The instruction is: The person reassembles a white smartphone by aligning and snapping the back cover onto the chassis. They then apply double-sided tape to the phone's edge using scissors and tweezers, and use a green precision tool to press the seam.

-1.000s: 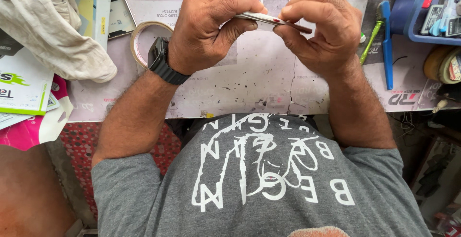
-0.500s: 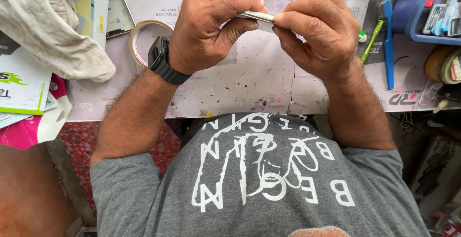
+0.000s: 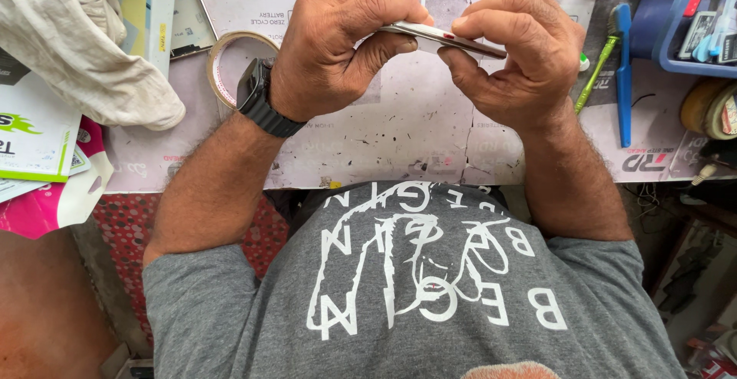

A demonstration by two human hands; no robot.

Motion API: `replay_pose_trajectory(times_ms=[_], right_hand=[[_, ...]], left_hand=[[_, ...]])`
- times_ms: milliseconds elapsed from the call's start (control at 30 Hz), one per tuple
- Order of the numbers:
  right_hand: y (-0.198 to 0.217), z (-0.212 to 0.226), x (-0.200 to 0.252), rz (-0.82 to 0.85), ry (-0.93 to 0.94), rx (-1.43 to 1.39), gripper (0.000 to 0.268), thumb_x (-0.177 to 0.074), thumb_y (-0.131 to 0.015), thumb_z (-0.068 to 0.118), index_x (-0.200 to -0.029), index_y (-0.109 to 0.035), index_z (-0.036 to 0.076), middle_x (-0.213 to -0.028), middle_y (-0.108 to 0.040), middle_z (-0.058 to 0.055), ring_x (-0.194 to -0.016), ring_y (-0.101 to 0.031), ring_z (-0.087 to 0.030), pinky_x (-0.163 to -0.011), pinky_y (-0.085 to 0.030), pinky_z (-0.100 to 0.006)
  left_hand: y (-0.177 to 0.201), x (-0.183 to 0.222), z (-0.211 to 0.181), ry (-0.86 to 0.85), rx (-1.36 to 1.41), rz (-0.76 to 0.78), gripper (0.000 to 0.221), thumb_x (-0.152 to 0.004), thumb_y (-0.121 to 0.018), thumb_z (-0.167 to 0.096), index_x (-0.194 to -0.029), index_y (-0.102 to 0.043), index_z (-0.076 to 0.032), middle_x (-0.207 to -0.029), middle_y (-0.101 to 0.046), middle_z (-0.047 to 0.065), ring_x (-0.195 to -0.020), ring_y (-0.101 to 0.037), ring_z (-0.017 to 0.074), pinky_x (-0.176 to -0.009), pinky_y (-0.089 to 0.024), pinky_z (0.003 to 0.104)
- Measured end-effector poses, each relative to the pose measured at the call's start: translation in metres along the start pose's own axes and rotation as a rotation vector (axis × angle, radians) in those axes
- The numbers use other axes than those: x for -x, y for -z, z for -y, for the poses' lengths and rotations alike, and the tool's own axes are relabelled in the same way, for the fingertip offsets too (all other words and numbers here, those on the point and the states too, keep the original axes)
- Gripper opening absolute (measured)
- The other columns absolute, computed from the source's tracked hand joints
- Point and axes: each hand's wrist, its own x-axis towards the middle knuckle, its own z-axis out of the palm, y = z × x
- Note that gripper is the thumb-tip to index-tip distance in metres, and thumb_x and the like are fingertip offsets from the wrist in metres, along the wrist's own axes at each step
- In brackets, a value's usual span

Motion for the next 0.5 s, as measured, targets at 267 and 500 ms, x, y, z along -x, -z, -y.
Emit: replay_pose_trajectory(times_ms=[267,500], right_hand=[[0.000,0.002,0.001,-0.004,0.004,-0.043,0.031,-0.099,-0.088,-0.005,-0.116,-0.063,0.000,-0.099,-0.072,-0.015,-0.088,-0.071,-0.021,-0.063,-0.056,-0.029],[-0.005,0.009,-0.003,-0.010,-0.069,-0.137,0.033,-0.094,-0.087,-0.008,-0.110,-0.059,-0.002,-0.094,-0.072,-0.015,-0.075,-0.066,-0.015,-0.054,-0.047,-0.025]], left_hand=[[0.006,-0.004,-0.008,0.000,0.001,0.025,0.017,-0.106,-0.074,-0.003,-0.120,-0.066,-0.004,-0.103,-0.072,0.008,-0.090,-0.075,0.0186,-0.074,-0.060,0.028],[0.016,-0.008,-0.015,-0.080,-0.141,0.139,0.025,-0.098,-0.073,0.009,-0.117,-0.067,-0.006,-0.106,-0.072,0.008,-0.085,-0.073,0.0213,-0.068,-0.058,0.030]])
